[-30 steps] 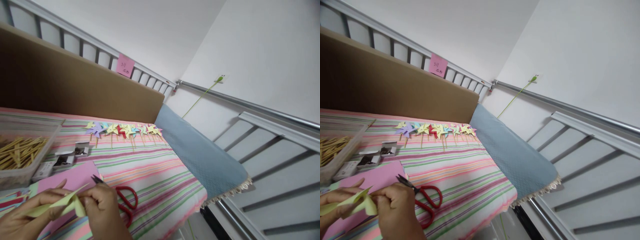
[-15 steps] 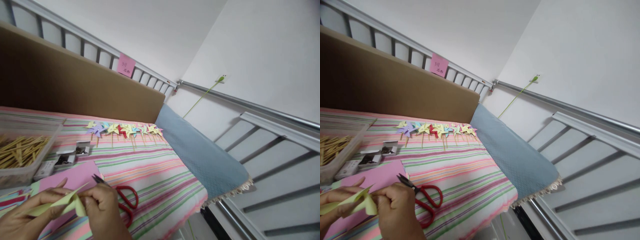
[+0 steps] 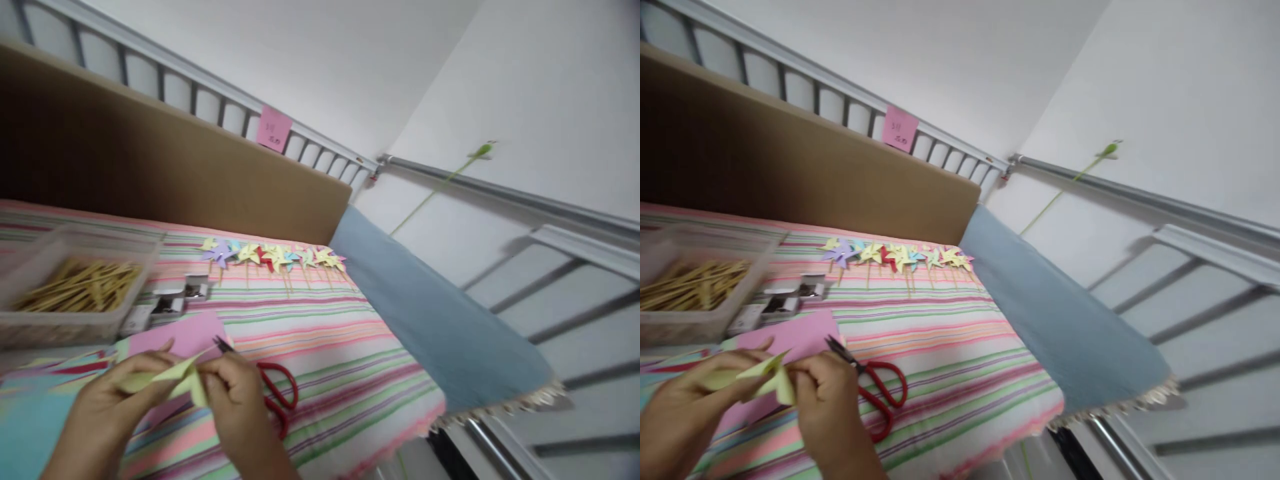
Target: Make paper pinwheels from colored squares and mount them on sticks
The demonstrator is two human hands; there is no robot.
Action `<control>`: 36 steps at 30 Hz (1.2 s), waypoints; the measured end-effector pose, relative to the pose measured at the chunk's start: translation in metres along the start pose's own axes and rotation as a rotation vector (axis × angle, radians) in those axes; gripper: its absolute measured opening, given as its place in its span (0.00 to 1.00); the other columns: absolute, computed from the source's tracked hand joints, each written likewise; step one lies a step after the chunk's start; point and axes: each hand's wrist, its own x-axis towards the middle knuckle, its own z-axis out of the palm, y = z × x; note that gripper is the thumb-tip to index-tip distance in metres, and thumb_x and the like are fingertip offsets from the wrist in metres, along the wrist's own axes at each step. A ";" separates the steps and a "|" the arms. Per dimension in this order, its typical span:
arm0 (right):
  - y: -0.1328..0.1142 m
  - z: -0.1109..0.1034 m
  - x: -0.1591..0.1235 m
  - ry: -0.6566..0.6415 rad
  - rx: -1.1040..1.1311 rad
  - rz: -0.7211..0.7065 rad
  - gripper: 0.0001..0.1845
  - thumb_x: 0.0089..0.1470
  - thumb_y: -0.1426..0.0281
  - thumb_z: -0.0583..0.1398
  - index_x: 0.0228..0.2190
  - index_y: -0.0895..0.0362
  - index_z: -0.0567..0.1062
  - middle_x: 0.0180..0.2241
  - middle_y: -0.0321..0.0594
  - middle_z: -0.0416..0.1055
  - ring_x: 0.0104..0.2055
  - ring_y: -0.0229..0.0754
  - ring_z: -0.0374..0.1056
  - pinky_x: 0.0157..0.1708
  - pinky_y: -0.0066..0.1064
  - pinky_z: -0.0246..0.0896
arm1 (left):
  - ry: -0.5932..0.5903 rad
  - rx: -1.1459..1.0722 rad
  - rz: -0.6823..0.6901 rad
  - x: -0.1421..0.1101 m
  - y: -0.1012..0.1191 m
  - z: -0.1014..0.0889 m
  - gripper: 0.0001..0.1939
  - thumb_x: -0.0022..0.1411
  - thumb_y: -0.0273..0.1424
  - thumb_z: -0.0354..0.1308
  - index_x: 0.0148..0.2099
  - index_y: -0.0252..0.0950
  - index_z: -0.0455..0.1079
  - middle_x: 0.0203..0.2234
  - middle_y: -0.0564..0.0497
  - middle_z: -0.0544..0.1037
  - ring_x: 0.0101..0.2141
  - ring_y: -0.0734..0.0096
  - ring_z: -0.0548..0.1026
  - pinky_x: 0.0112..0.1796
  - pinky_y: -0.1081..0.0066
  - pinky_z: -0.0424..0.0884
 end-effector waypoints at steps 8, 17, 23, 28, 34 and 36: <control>0.009 -0.011 0.006 -0.111 0.036 0.106 0.13 0.48 0.78 0.56 0.32 0.56 0.80 0.30 0.39 0.75 0.33 0.40 0.69 0.33 0.27 0.62 | 0.067 -0.359 -0.097 0.000 0.019 0.002 0.21 0.42 0.32 0.70 0.41 0.42 0.69 0.33 0.55 0.77 0.32 0.70 0.74 0.33 0.74 0.70; 0.007 -0.010 0.005 -0.115 0.009 0.078 0.15 0.44 0.79 0.54 0.27 0.56 0.80 0.23 0.35 0.70 0.27 0.38 0.65 0.28 0.25 0.58 | 0.059 -0.406 -0.099 -0.002 0.023 -0.003 0.21 0.43 0.32 0.69 0.42 0.40 0.70 0.30 0.54 0.76 0.29 0.70 0.74 0.28 0.75 0.68; 0.012 -0.007 0.004 -0.153 0.007 0.142 0.12 0.46 0.77 0.55 0.27 0.56 0.79 0.25 0.36 0.71 0.29 0.39 0.66 0.30 0.27 0.59 | 0.067 -0.425 -0.131 0.000 0.025 -0.005 0.21 0.43 0.31 0.70 0.41 0.39 0.69 0.29 0.55 0.76 0.28 0.73 0.73 0.28 0.77 0.67; 0.026 -0.010 0.003 -0.197 -0.032 0.271 0.06 0.48 0.71 0.58 0.27 0.58 0.76 0.22 0.35 0.69 0.26 0.39 0.64 0.26 0.27 0.56 | 0.186 -0.522 -0.213 0.009 0.031 -0.009 0.27 0.38 0.31 0.71 0.43 0.35 0.68 0.28 0.54 0.77 0.27 0.73 0.73 0.29 0.75 0.67; 0.024 -0.012 0.003 -0.222 -0.206 0.173 0.06 0.48 0.73 0.59 0.23 0.56 0.76 0.23 0.35 0.67 0.28 0.40 0.64 0.29 0.28 0.55 | 0.218 -0.583 -0.279 0.011 0.034 -0.013 0.29 0.37 0.31 0.71 0.44 0.34 0.68 0.29 0.52 0.79 0.28 0.71 0.75 0.30 0.73 0.67; 0.021 -0.013 0.003 -0.229 -0.233 0.161 0.07 0.48 0.73 0.59 0.23 0.56 0.76 0.23 0.35 0.66 0.28 0.39 0.63 0.29 0.28 0.54 | 0.220 -0.584 -0.284 0.011 0.033 -0.013 0.29 0.37 0.31 0.71 0.44 0.33 0.69 0.29 0.51 0.79 0.28 0.70 0.75 0.31 0.73 0.67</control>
